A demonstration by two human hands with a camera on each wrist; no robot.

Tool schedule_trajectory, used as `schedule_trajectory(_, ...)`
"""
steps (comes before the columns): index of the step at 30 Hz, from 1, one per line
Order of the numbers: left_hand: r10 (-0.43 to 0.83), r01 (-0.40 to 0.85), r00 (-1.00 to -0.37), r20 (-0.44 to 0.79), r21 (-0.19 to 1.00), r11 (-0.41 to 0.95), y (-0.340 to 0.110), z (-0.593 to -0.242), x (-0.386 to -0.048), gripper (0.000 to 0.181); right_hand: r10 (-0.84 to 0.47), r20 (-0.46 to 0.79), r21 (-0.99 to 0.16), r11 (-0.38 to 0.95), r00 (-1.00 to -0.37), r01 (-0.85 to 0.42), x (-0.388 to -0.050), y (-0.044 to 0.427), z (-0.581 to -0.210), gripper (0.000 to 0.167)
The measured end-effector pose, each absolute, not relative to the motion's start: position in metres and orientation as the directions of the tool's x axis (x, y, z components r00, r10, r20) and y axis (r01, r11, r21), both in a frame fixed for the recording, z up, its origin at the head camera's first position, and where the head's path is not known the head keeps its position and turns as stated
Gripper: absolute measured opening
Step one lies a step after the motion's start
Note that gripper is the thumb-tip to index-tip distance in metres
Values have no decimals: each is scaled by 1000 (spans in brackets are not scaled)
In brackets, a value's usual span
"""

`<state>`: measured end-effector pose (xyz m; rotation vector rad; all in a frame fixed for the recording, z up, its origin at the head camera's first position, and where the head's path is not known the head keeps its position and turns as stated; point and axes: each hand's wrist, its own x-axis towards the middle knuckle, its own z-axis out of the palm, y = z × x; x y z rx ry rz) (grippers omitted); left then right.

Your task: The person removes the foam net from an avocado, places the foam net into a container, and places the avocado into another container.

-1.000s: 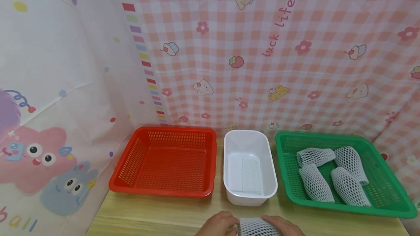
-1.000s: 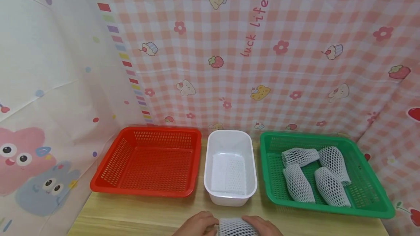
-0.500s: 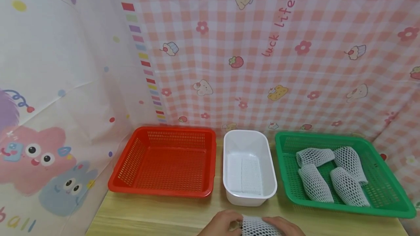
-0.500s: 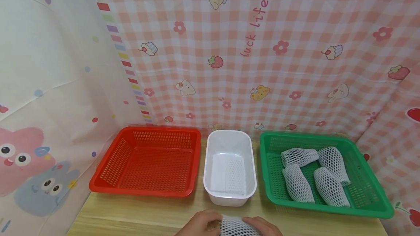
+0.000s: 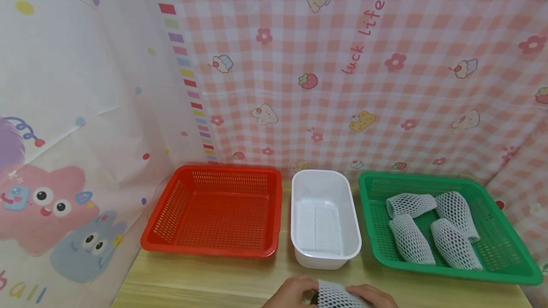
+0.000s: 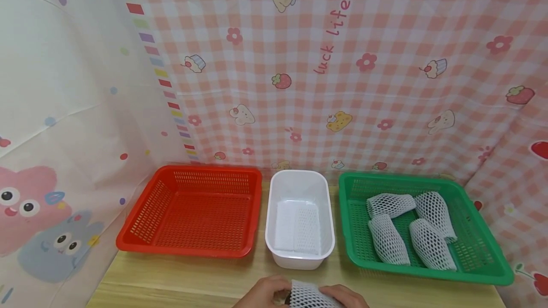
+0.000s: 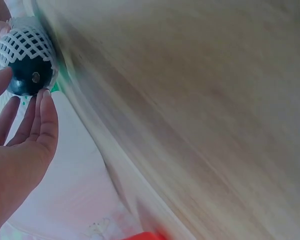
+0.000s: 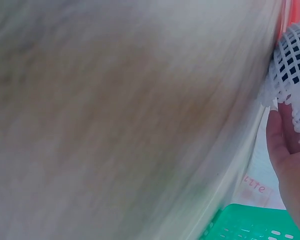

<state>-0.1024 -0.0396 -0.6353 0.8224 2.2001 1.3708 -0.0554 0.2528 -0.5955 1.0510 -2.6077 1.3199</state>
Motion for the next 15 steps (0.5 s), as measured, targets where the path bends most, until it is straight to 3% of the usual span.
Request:
schedule_trajectory(5,670,245,-739,-71,898,365,-39,-640,-104,33,-558,299,-735,383,-774,-560,-57,255,-600,40)
schedule_trajectory(10,663,182,-739,-120,912,367,-39,-643,-105,38,-528,238,-767,414,-815,-491,-62,265,-633,35)
schedule_trajectory(15,646,104,-739,-194,914,392,-38,-645,-107,47,-549,193,-780,417,-814,-466,-61,261,-614,26)
